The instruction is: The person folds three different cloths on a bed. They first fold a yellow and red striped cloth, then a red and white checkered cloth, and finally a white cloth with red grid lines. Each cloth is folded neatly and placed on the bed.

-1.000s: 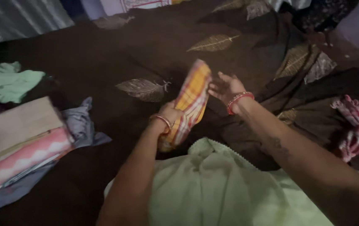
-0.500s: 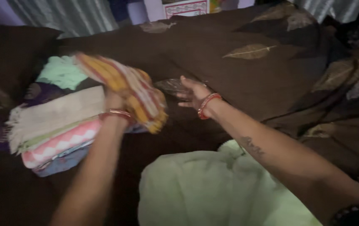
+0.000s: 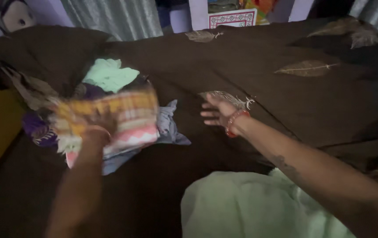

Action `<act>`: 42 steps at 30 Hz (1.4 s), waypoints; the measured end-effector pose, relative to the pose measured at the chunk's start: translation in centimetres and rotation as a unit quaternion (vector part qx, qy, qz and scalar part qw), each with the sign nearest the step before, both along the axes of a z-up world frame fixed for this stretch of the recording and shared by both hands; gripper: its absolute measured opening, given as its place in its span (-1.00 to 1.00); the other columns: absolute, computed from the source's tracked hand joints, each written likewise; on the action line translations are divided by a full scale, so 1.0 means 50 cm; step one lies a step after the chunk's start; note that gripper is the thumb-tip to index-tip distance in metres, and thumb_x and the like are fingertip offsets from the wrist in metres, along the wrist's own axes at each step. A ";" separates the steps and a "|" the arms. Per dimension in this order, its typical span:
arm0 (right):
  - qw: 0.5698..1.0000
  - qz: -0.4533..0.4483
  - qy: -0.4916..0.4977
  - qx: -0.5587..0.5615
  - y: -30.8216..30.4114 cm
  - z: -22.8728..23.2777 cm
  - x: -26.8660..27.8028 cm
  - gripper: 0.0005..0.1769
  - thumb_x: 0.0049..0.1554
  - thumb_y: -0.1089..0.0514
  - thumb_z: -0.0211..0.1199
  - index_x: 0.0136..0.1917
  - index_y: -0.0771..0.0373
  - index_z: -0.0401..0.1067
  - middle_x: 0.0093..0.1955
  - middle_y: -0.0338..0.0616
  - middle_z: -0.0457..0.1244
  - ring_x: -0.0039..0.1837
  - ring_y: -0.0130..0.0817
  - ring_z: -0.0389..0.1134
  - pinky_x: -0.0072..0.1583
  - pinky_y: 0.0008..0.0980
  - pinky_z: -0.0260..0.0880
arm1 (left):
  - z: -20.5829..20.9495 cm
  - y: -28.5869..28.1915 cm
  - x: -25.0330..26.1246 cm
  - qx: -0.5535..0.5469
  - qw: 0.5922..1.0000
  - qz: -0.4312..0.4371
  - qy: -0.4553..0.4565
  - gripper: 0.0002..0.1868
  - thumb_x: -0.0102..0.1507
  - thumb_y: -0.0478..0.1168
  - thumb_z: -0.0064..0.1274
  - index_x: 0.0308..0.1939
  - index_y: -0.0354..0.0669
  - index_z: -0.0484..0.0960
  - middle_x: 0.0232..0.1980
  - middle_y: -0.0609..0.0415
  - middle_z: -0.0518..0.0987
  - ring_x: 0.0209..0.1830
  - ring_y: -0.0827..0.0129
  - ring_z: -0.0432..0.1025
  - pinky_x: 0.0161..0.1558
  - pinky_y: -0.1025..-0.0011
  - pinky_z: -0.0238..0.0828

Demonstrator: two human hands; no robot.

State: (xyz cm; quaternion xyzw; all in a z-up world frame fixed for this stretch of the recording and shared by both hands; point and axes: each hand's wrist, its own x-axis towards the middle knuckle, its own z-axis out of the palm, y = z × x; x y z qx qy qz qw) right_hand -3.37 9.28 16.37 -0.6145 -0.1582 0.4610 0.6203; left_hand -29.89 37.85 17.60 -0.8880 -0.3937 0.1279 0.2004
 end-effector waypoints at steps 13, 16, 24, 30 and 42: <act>0.999 0.030 -0.019 -0.011 -0.005 -0.073 0.014 -0.33 0.21 -0.21 0.10 0.50 0.10 0.22 0.43 -0.11 0.22 0.35 -0.19 0.30 0.28 -0.04 0.41 | -0.020 -0.018 0.020 -0.107 0.989 0.087 -0.051 -0.24 0.41 -0.02 -0.30 0.62 0.36 -0.31 0.69 0.12 -0.43 0.66 -0.09 -0.49 0.33 -0.62 -0.64; 0.998 0.049 -0.044 -0.011 -0.002 -0.064 0.005 -0.33 0.24 -0.23 0.09 0.49 0.13 0.21 0.44 -0.11 0.22 0.37 -0.19 0.30 0.29 -0.04 0.42 | -0.030 -0.013 0.031 -0.112 0.984 0.107 -0.083 -0.25 0.40 0.03 -0.26 0.63 0.32 -0.20 0.72 0.08 -0.35 0.68 -0.12 -0.41 0.37 -0.58 -0.53; 0.998 0.040 -0.041 0.011 -0.028 -0.031 0.020 -0.35 0.19 -0.15 0.15 0.49 0.07 0.26 0.42 -0.18 0.21 0.38 -0.17 0.26 0.29 0.01 0.40 | -0.071 -0.053 0.130 0.037 0.991 -0.090 -0.089 -0.40 0.40 -0.08 -0.27 0.55 0.05 0.14 0.70 0.01 -0.18 0.67 -0.13 -0.34 0.35 -0.54 -0.46; 0.998 -0.008 -0.054 0.005 -0.096 0.013 0.060 -0.47 0.26 -0.11 0.12 0.45 0.03 0.27 0.46 -0.22 0.20 0.40 -0.28 0.21 0.30 -0.07 0.34 | -0.045 -0.227 0.232 -0.002 0.969 -0.227 -0.098 -0.52 0.33 -0.22 -0.13 0.36 0.16 0.47 0.64 0.07 0.08 0.69 -0.02 -0.22 0.42 -0.50 -0.30; 0.990 -0.123 -0.074 0.020 -0.274 0.003 0.179 -0.56 0.22 0.06 0.13 0.36 0.08 0.33 0.30 -0.25 0.30 0.31 -0.34 0.29 0.19 -0.14 0.39 | 0.001 -0.585 0.420 -0.065 0.851 -0.481 -0.199 -0.47 0.17 -0.29 0.02 0.26 -0.03 0.52 0.47 -0.02 0.31 0.59 -0.01 -0.04 0.39 -0.41 -0.19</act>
